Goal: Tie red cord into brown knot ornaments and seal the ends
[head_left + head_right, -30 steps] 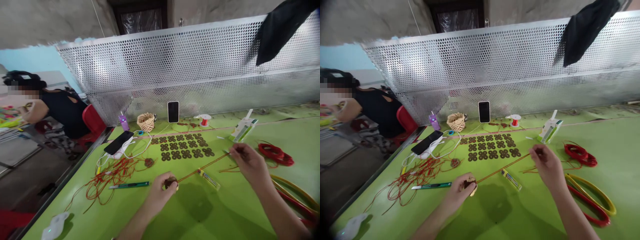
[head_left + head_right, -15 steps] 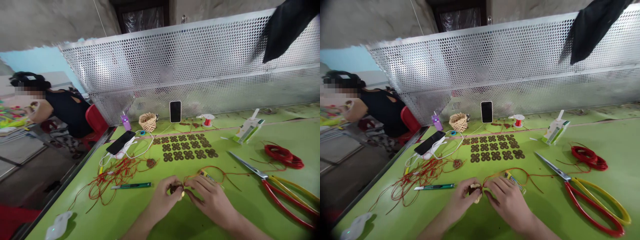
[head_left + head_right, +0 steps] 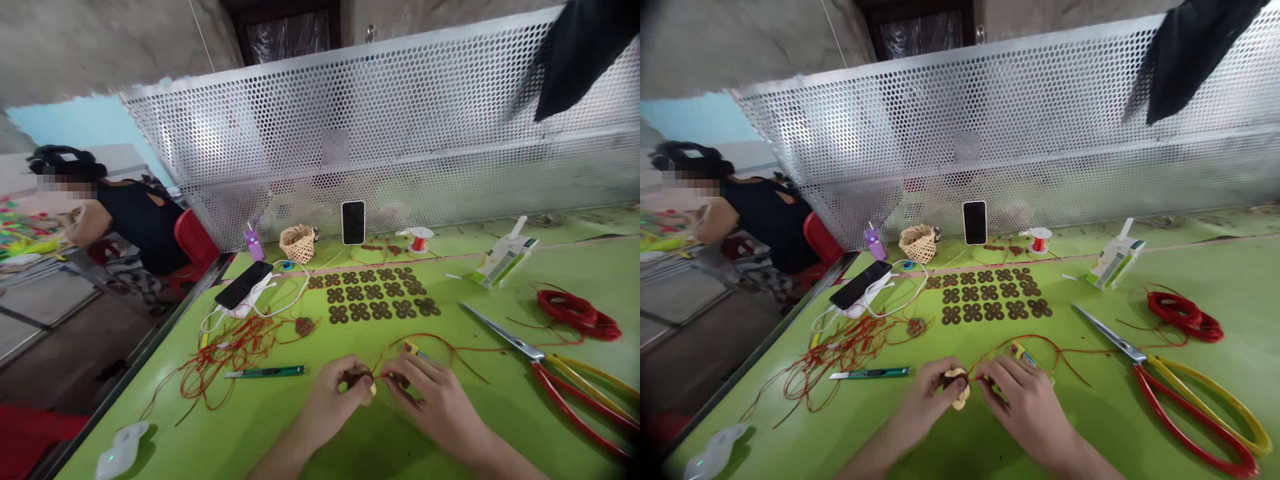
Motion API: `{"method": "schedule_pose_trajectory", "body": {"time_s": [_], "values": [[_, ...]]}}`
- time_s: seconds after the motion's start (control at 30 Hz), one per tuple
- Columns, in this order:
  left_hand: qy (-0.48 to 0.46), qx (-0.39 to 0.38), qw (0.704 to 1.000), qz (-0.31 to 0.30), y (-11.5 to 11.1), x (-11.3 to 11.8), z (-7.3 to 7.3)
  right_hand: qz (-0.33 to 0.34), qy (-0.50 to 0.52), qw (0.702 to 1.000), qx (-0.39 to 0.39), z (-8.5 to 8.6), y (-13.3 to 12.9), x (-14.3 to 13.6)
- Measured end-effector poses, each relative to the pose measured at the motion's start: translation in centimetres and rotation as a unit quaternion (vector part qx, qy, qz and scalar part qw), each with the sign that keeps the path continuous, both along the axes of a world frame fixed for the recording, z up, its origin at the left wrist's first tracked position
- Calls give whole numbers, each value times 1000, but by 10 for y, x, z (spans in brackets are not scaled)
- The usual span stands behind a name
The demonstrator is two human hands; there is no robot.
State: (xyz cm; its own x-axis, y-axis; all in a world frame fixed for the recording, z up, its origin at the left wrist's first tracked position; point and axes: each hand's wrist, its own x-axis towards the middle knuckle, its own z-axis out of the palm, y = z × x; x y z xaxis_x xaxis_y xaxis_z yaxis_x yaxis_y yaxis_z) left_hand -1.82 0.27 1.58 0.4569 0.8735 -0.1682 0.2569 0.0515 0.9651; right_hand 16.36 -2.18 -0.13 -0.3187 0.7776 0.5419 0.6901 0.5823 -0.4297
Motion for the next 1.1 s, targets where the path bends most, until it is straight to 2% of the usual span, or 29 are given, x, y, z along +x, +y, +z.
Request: {"method": "schedule_pose_trajectory", "body": {"time_s": [0.1, 0.27, 0.4, 0.57, 0.67, 0.77, 0.9, 1.1], "values": [[25, 8, 1000, 3, 1, 0, 2, 0, 29, 999, 21, 5, 0, 4], [32, 16, 999, -40, 0, 1, 0, 24, 47, 998, 38, 7, 0, 5], [36, 22, 998, -48, -1, 2, 2, 37, 58, 998, -16, 8, 1, 2], [67, 38, 996, -39, 0, 2, 9, 38, 66, 987, -138, 10, 1, 0], [85, 66, 993, -38, -1, 2, 9, 34, 91, 981, -171, 9, 0, -1], [74, 78, 994, -28, -1, 2, 7, 39, 95, 981, -166, 8, 0, 0], [51, 57, 997, -21, 0, 2, 8, 47, 94, 985, -136, 7, 1, 2], [23, 35, 998, -38, -1, 2, 9, 62, 115, 985, -114, 5, 2, 2]]}}
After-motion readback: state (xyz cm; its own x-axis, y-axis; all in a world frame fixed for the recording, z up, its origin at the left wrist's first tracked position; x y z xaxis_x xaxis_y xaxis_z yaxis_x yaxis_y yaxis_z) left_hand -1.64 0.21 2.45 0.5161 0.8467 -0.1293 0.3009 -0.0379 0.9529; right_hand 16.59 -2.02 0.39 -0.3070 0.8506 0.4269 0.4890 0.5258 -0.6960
